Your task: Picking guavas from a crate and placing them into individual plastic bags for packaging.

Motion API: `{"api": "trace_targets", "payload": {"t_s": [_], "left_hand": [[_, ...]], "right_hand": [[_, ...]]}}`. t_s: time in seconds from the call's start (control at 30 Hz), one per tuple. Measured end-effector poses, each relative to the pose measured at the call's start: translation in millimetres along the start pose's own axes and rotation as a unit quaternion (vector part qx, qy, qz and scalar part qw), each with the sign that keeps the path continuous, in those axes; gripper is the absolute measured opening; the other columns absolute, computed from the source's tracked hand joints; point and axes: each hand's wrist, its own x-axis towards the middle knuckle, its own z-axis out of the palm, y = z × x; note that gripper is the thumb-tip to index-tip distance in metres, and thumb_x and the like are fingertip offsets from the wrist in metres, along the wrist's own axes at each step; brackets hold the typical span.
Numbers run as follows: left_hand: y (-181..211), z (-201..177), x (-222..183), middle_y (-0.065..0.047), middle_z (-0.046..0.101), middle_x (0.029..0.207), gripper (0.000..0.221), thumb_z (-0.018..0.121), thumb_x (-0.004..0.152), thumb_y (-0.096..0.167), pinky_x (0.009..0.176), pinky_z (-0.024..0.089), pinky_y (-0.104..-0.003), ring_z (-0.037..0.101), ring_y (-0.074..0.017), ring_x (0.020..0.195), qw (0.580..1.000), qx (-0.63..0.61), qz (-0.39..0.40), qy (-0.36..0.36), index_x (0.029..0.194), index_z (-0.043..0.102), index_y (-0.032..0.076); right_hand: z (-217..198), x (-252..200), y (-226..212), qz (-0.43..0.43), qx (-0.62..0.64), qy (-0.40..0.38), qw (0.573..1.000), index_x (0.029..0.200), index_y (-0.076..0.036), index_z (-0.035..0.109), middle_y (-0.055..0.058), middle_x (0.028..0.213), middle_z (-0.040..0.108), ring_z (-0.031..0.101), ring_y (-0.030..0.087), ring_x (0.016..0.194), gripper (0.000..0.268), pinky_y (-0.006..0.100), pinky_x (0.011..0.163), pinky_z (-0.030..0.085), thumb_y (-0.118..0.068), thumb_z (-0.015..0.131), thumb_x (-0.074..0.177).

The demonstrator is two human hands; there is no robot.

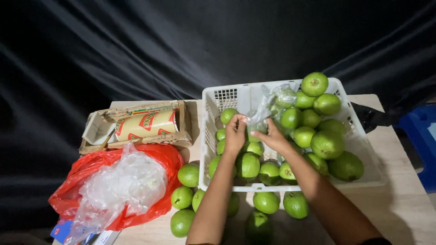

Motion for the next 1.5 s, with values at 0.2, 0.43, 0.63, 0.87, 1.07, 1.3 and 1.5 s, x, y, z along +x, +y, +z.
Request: {"api": "trace_targets", "payload": {"t_s": [0.2, 0.43, 0.63, 0.87, 1.07, 1.3, 1.5], "left_hand": [[-8.0, 6.5, 0.5, 0.004, 0.059, 0.079, 0.007, 0.062, 0.1, 0.007, 0.071, 0.045, -0.024, 0.051, -0.0078, 0.078, 0.999, -0.036, 0.012, 0.004, 0.1, 0.068, 0.011], [-21.1, 8.1, -0.3, 0.004, 0.064, 0.081, 0.009, 0.066, 0.099, 0.007, 0.068, 0.044, -0.021, 0.052, -0.0053, 0.075, 1.0, -0.019, 0.01, -0.015, 0.102, 0.072, 0.013], [11.9, 6.9, -13.0, 0.001, 0.073, 0.09, 0.032, 0.073, 0.093, 0.006, 0.075, 0.053, -0.025, 0.059, -0.0064, 0.078, 0.996, 0.006, 0.011, -0.084, 0.122, 0.073, 0.021], [-12.6, 8.0, -8.8, -0.004, 0.076, 0.087, 0.021, 0.087, 0.079, 0.004, 0.07, 0.057, -0.024, 0.065, -0.0084, 0.072, 0.995, 0.026, -0.008, -0.1, 0.097, 0.076, 0.009], [10.5, -2.1, -0.5, -0.006, 0.065, 0.092, 0.009, 0.078, 0.087, 0.004, 0.067, 0.052, -0.027, 0.058, -0.0138, 0.072, 0.992, 0.067, 0.105, 0.019, 0.086, 0.071, 0.01], [-1.6, 6.8, 0.0, -0.004, 0.06, 0.074, 0.016, 0.077, 0.083, 0.009, 0.061, 0.049, -0.026, 0.056, -0.012, 0.066, 0.998, 0.038, 0.056, 0.019, 0.097, 0.07, 0.011], [6.4, 6.1, -2.5, -0.003, 0.061, 0.071, 0.005, 0.07, 0.098, 0.015, 0.064, 0.051, -0.025, 0.06, -0.01, 0.068, 0.999, -0.008, 0.035, 0.033, 0.098, 0.074, 0.011]], "right_hand": [[-10.9, 38.6, 43.0, -0.324, -0.067, 0.185, 0.925, 0.102, -0.009, 0.068, 0.01, 0.098, 0.061, 0.062, 0.03, 0.097, 0.031, 0.039, 0.087, 0.048, 0.002, 0.076, 0.074], [-7.8, 33.5, 35.4, -0.319, -0.072, 0.14, 0.935, 0.094, -0.011, 0.078, 0.008, 0.079, 0.066, 0.068, 0.03, 0.079, 0.025, 0.041, 0.078, 0.054, 0.007, 0.071, 0.078], [-13.3, 44.0, 47.1, -0.311, -0.043, 0.161, 0.936, 0.095, -0.009, 0.073, 0.011, 0.079, 0.063, 0.064, 0.029, 0.076, 0.009, 0.042, 0.076, 0.053, 0.0, 0.07, 0.093], [-12.1, 28.1, 23.5, -0.294, -0.007, 0.155, 0.943, 0.099, -0.008, 0.072, 0.008, 0.081, 0.059, 0.062, 0.02, 0.075, 0.009, 0.035, 0.074, 0.055, 0.0, 0.071, 0.095], [-27.4, 33.4, 32.7, -0.161, 0.079, 0.233, 0.956, 0.112, -0.004, 0.057, 0.007, 0.095, 0.06, 0.057, 0.013, 0.072, 0.007, 0.023, 0.061, 0.056, -0.007, 0.054, 0.106], [-17.9, 36.3, 28.6, -0.161, 0.209, 0.127, 0.956, 0.11, -0.005, 0.048, 0.004, 0.09, 0.056, 0.062, 0.011, 0.071, 0.006, 0.024, 0.061, 0.06, -0.006, 0.05, 0.105], [-15.2, 25.7, 20.9, -0.203, 0.118, 0.081, 0.969, 0.118, -0.007, 0.063, 0.004, 0.084, 0.065, 0.062, 0.008, 0.067, 0.029, 0.022, 0.063, 0.055, -0.007, 0.074, 0.092]]}}
